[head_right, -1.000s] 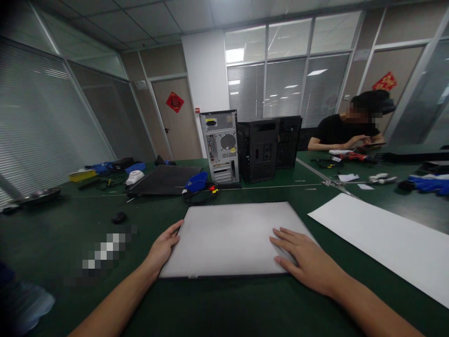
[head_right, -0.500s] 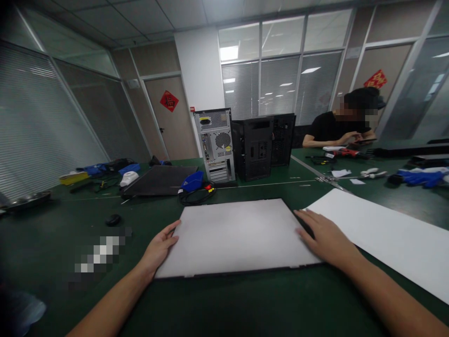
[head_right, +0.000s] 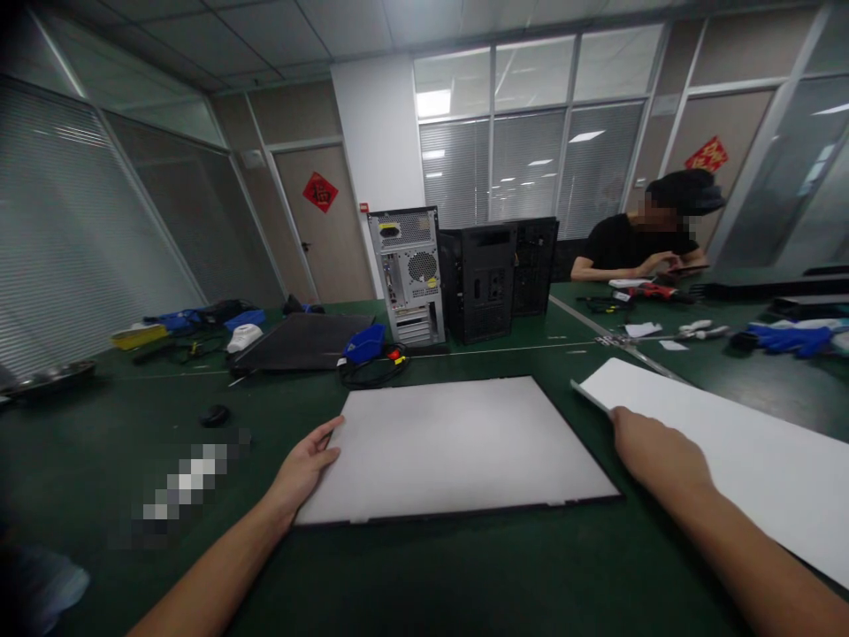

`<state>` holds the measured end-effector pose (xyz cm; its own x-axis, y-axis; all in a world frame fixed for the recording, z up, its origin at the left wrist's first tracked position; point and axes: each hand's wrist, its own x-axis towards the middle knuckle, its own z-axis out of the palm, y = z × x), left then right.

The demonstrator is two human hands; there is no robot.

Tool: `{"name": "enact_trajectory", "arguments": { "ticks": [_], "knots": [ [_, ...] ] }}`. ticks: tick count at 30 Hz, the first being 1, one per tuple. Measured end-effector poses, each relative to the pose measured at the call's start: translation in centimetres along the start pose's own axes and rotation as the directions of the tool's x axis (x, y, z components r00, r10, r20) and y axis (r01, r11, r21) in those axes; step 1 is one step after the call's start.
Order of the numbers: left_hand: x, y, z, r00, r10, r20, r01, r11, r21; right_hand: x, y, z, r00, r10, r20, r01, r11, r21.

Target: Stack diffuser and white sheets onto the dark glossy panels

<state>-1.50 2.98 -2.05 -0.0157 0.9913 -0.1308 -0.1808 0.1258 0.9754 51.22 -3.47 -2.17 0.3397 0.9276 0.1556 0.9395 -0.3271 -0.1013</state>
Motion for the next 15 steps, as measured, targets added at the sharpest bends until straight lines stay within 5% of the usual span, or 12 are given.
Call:
{"name": "enact_trajectory", "arguments": {
  "ticks": [4,7,10,12,15],
  "knots": [
    [-0.1,0.0,0.0,1.000,-0.003,0.012,0.003,1.000,0.006,-1.0,-2.2,-1.6,0.999,-0.031,-0.039,0.031,0.999,0.013],
    [-0.1,-0.1,-0.1,1.000,0.002,0.014,-0.002,1.000,0.003,-2.5,-4.8,-2.7,0.980,-0.197,-0.028,0.198,0.975,0.101],
    [-0.1,-0.1,-0.1,1.000,0.000,0.016,0.000,1.000,0.004,-3.8,-6.9,-3.2,0.863,-0.505,-0.004,0.476,0.812,0.338],
    [-0.2,0.0,-0.1,1.000,-0.004,0.015,0.004,1.000,0.008,-4.0,-7.4,-2.8,0.819,-0.573,-0.021,0.530,0.742,0.410],
    [-0.3,0.1,0.0,1.000,-0.004,0.013,0.004,1.000,0.011,-3.1,-6.3,-1.3,0.913,-0.406,-0.031,0.401,0.882,0.249]
  ]
}}
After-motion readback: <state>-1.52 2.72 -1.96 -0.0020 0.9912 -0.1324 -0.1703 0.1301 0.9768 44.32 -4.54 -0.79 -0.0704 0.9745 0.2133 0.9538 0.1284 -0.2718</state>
